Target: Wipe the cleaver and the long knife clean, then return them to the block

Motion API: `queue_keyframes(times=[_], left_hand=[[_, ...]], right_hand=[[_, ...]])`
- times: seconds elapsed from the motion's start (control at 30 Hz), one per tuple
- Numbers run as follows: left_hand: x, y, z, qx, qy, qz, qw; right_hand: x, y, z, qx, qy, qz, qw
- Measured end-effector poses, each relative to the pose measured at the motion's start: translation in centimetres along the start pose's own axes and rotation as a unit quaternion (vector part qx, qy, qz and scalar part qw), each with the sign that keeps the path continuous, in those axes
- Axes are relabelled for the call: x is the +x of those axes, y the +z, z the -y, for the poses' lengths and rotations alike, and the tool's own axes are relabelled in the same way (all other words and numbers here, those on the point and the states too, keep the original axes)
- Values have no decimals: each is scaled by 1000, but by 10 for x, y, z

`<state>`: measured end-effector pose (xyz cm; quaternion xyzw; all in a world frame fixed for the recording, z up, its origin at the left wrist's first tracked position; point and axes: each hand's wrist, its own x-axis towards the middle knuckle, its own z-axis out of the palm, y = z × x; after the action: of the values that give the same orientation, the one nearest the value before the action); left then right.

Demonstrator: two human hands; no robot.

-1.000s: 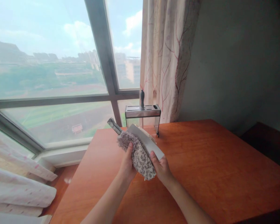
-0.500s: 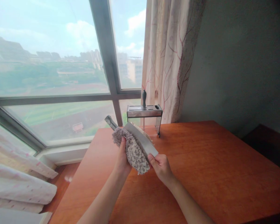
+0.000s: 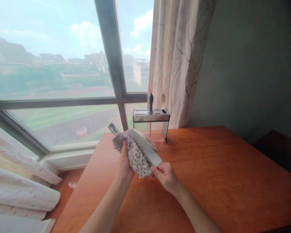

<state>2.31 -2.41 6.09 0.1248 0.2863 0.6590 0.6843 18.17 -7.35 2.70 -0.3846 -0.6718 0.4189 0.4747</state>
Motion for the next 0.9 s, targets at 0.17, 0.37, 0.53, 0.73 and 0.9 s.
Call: queue_keyframes(times=[0.17, 0.37, 0.53, 0.73, 0.9], left_hand=[[-4, -3, 11, 11, 8, 33, 999], [-12, 1, 22, 39, -35, -7, 999], [-10, 1, 15, 29, -81, 10, 996], [-3, 1, -14, -8, -23, 8, 1000], [-3, 3, -19, -13, -6, 6, 1000]], right_hand=[[0, 3, -8, -88, -29, -34, 995], [2, 4, -18, -88, -17, -64, 994], [2, 3, -12, -57, 4, -54, 997], [-2, 2, -3, 5, 34, 45, 998], [-3, 2, -2, -3, 30, 54, 998]])
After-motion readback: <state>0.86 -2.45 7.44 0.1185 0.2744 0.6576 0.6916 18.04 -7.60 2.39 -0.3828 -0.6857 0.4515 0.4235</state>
